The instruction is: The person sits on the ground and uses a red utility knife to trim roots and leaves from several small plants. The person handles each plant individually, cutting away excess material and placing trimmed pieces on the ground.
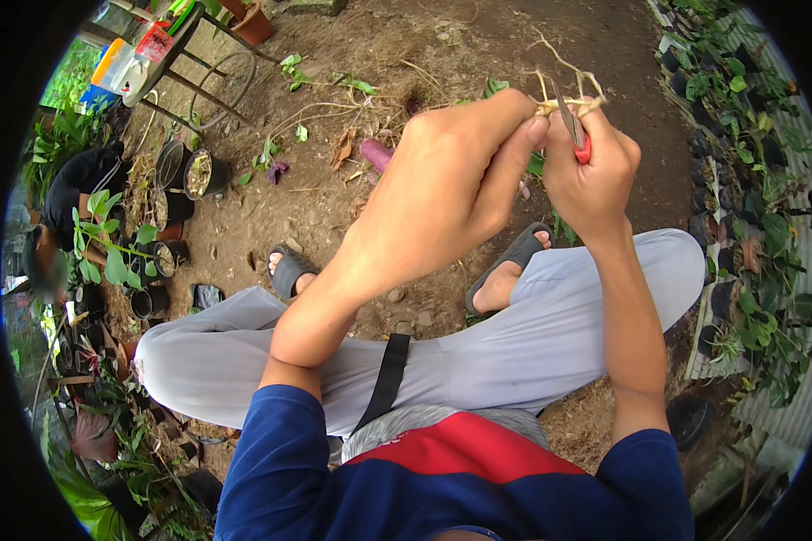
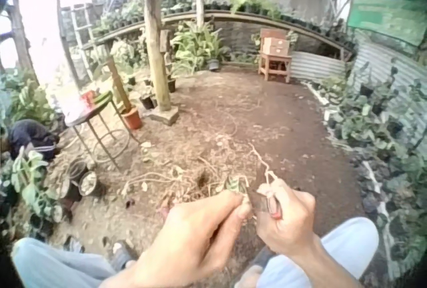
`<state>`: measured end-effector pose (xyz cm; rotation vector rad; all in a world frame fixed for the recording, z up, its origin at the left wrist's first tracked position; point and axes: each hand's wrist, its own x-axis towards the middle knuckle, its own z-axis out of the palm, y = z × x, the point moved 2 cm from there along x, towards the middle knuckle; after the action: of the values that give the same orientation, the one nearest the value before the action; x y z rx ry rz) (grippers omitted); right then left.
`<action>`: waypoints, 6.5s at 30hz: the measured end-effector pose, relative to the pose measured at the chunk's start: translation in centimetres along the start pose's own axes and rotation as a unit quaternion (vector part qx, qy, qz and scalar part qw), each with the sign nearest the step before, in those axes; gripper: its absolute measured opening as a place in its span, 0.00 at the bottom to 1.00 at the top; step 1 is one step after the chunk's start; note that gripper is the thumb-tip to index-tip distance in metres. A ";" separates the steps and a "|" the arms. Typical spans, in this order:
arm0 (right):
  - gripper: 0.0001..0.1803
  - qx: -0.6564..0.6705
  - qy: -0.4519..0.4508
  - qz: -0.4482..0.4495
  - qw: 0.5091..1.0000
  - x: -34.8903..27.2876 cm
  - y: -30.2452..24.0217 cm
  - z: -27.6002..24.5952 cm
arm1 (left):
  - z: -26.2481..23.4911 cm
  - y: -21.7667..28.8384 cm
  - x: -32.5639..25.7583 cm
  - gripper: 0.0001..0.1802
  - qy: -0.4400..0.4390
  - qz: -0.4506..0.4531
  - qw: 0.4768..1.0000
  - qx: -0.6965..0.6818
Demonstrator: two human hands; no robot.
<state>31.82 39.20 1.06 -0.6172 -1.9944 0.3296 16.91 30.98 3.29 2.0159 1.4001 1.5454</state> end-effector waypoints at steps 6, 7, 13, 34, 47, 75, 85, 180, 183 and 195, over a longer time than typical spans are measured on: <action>0.11 -0.037 -0.032 0.095 0.994 0.2 2.9 -0.3 | -0.3 0.3 0.5 0.04 -0.019 -0.028 0.994 -0.101; 0.13 -0.071 -0.053 0.171 0.981 1.1 4.3 -0.8 | -0.6 0.6 0.0 0.05 -0.038 -0.064 0.990 -0.120; 0.22 -0.045 0.008 0.255 0.966 1.5 5.2 -3.4 | -0.6 0.1 0.5 0.14 -0.015 -0.044 0.994 -0.103; 0.21 0.595 -0.323 0.440 0.590 0.2 -1.8 -3.7 | -1.0 -1.0 0.8 0.09 -0.012 -0.038 0.997 -0.072; 0.19 0.687 -0.289 0.455 0.486 -1.3 -2.6 -2.2 | 0.0 -0.4 0.6 0.07 -0.034 0.019 0.999 0.031; 0.21 0.352 -0.059 0.447 0.820 -1.8 0.0 0.6 | 2.2 -6.9 0.2 0.05 -0.034 0.028 0.990 0.134; 0.17 0.216 -0.101 0.425 0.873 -0.4 6.3 -2.3 | -0.4 -7.7 0.7 0.09 -0.005 -0.075 0.980 0.183; 0.24 -0.190 0.015 0.660 0.726 -31.2 35.2 7.6 | 1.2 -34.5 -12.8 0.25 -0.218 -0.455 0.846 0.174; 0.30 -0.168 -0.130 0.646 0.733 -28.5 33.6 9.5 | 3.8 -33.9 -14.2 0.17 -0.278 -0.385 0.863 0.175; 0.07 0.071 -0.272 0.479 0.832 -19.7 19.3 23.0 | 9.8 -32.1 -13.4 0.38 -0.079 -0.617 0.759 -0.190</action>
<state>24.82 45.04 -33.66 -1.5420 -1.9842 1.3758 8.34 40.18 -30.61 0.5763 1.5840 0.8482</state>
